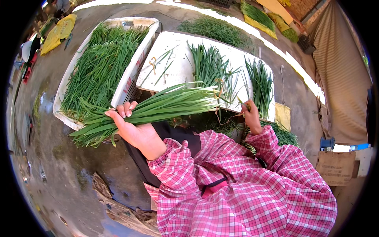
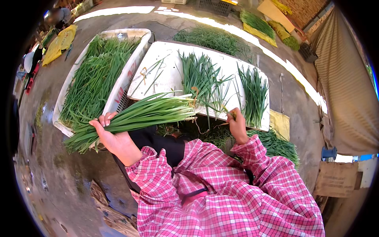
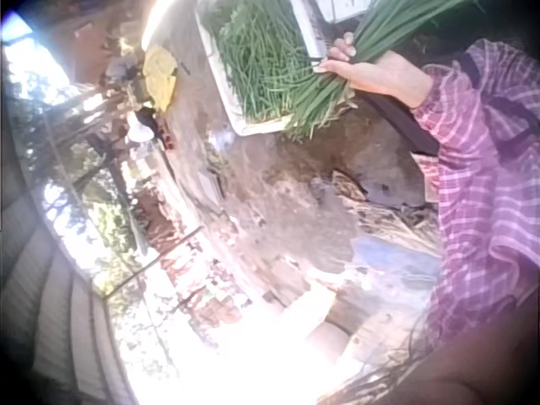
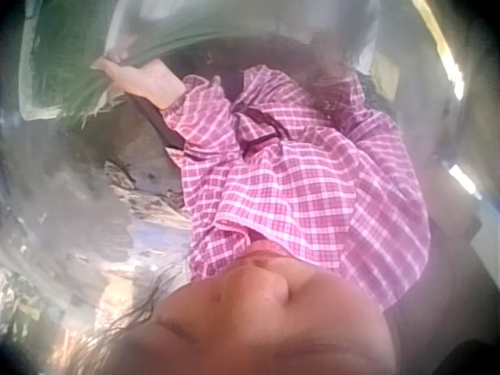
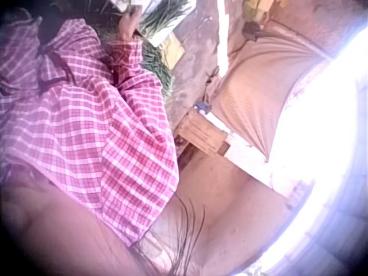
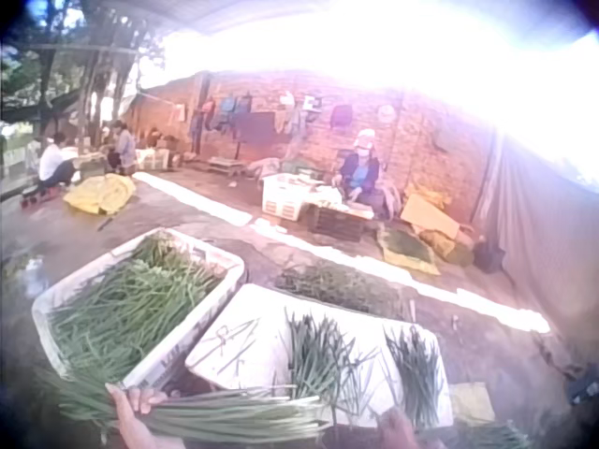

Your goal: The person picks up bunches of green onions from a crate, removes yellowed or damaged outer leaves by hand, and sorts the cleaned onions into a separate pile.

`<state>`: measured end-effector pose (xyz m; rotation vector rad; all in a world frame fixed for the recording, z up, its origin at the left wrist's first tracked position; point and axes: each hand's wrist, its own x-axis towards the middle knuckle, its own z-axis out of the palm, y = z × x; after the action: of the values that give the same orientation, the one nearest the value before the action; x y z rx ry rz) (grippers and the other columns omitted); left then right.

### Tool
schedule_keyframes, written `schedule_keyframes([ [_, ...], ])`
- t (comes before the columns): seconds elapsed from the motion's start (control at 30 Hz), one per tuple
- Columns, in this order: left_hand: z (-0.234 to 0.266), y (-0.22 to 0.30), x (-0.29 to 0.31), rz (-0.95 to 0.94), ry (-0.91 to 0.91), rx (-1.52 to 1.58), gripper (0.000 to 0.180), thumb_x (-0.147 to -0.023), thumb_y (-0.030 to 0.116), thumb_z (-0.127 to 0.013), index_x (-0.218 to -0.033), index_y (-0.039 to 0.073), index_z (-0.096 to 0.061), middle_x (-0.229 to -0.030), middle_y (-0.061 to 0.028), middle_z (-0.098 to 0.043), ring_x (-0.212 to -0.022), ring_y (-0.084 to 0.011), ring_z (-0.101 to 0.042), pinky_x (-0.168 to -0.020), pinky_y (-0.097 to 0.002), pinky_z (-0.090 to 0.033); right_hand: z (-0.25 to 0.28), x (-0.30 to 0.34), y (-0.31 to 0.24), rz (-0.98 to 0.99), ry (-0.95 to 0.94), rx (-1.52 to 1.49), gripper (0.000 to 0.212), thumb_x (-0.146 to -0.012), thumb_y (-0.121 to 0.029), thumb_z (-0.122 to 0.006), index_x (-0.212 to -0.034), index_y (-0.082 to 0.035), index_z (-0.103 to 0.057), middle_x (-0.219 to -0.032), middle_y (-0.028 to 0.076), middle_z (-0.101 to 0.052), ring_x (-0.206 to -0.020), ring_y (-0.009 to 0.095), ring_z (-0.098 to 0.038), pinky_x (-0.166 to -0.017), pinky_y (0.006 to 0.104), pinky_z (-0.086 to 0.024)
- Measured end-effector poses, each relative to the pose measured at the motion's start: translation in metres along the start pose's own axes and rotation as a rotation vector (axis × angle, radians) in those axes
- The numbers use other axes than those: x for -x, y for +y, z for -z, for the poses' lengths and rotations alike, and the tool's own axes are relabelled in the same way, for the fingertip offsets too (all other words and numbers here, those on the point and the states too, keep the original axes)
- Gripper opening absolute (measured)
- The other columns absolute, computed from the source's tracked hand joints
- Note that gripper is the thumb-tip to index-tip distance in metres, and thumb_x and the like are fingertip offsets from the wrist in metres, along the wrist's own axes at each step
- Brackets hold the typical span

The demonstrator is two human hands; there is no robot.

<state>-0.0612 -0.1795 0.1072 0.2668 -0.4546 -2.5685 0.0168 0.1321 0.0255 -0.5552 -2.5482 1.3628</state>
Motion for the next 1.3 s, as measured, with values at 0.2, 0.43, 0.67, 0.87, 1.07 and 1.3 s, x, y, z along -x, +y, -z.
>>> schedule_keyframes([
  [0.2, 0.015, 0.018, -0.007, 0.095, -0.083, 0.243, 0.031, -0.084, 0.024, -0.045, -0.064, 0.008, -0.029, -0.063, -0.0014, -0.029, -0.062, -0.0147, -0.035, -0.065, -0.0284, -0.036, -0.013, 0.02, -0.066, -0.229, -0.275, -0.531, 0.022, -0.083, -0.017, -0.049, -0.099, -0.003, -0.044, -0.078, -0.003, -0.043, -0.071, 0.004, -0.039, -0.063, 0.0175, -0.032],
  [0.43, 0.015, 0.014, -0.004, 0.182, -0.103, 0.303, 0.029, -0.086, 0.023, -0.04, -0.065, 0.007, -0.03, -0.062, -0.0028, -0.03, -0.062, -0.0157, -0.036, -0.065, -0.0301, -0.037, -0.043, 0.038, -0.12, -0.02, -0.6, -0.636, 0.042, -0.08, -0.03, -0.052, -0.108, -0.002, -0.037, -0.089, -0.001, -0.043, -0.077, 0.005, -0.037, -0.068, 0.0173, -0.032],
  [0.67, 0.006, 0.015, 0.0, 0.244, -0.042, 0.363, 0.031, -0.087, 0.025, -0.037, -0.064, 0.007, -0.029, -0.061, -0.003, -0.031, -0.06, -0.0158, -0.035, -0.062, -0.0298, -0.037, -0.037, 0.028, -0.111, 0.143, -0.715, -0.43, 0.019, -0.088, -0.015, -0.034, -0.077, -0.003, -0.043, -0.063, -0.001, -0.04, -0.056, 0.006, -0.032, -0.051, 0.0188, -0.028],
  [0.87, 0.023, 0.037, -0.014, 0.162, -0.05, 0.37, 0.026, -0.085, 0.022, -0.041, -0.066, 0.008, -0.03, -0.059, -0.0003, -0.029, -0.058, -0.0131, -0.034, -0.061, -0.027, -0.036, -0.013, -0.002, -0.043, -0.164, -0.228, -0.884, 0.026, -0.09, -0.021, -0.031, -0.072, -0.005, -0.041, -0.056, -0.002, -0.031, -0.05, 0.005, -0.026, -0.047, 0.0193, -0.024],
  [1.07, 0.031, 0.07, -0.015, 0.23, -0.061, 0.521, 0.028, -0.085, 0.02, -0.042, -0.062, 0.007, -0.031, -0.06, -0.002, -0.033, -0.058, -0.0131, -0.036, -0.059, -0.0255, -0.034, -0.001, 0.014, -0.046, 0.115, -0.705, -0.049, 0.036, -0.08, -0.022, -0.052, -0.108, -0.001, -0.043, -0.094, 0.008, -0.045, -0.084, 0.014, -0.045, -0.073, 0.0258, -0.037],
  [1.3, 0.046, 0.09, -0.019, 0.171, -0.047, 0.501, 0.03, -0.086, 0.022, -0.038, -0.061, 0.008, -0.031, -0.059, -0.0018, -0.033, -0.058, -0.0134, -0.036, -0.059, -0.0274, -0.033, -0.014, 0.019, -0.04, 0.452, -0.775, 0.412, 0.05, -0.071, -0.02, -0.058, -0.115, -0.006, -0.039, -0.102, 0.016, -0.05, -0.09, 0.032, -0.049, -0.075, 0.0378, -0.041],
])
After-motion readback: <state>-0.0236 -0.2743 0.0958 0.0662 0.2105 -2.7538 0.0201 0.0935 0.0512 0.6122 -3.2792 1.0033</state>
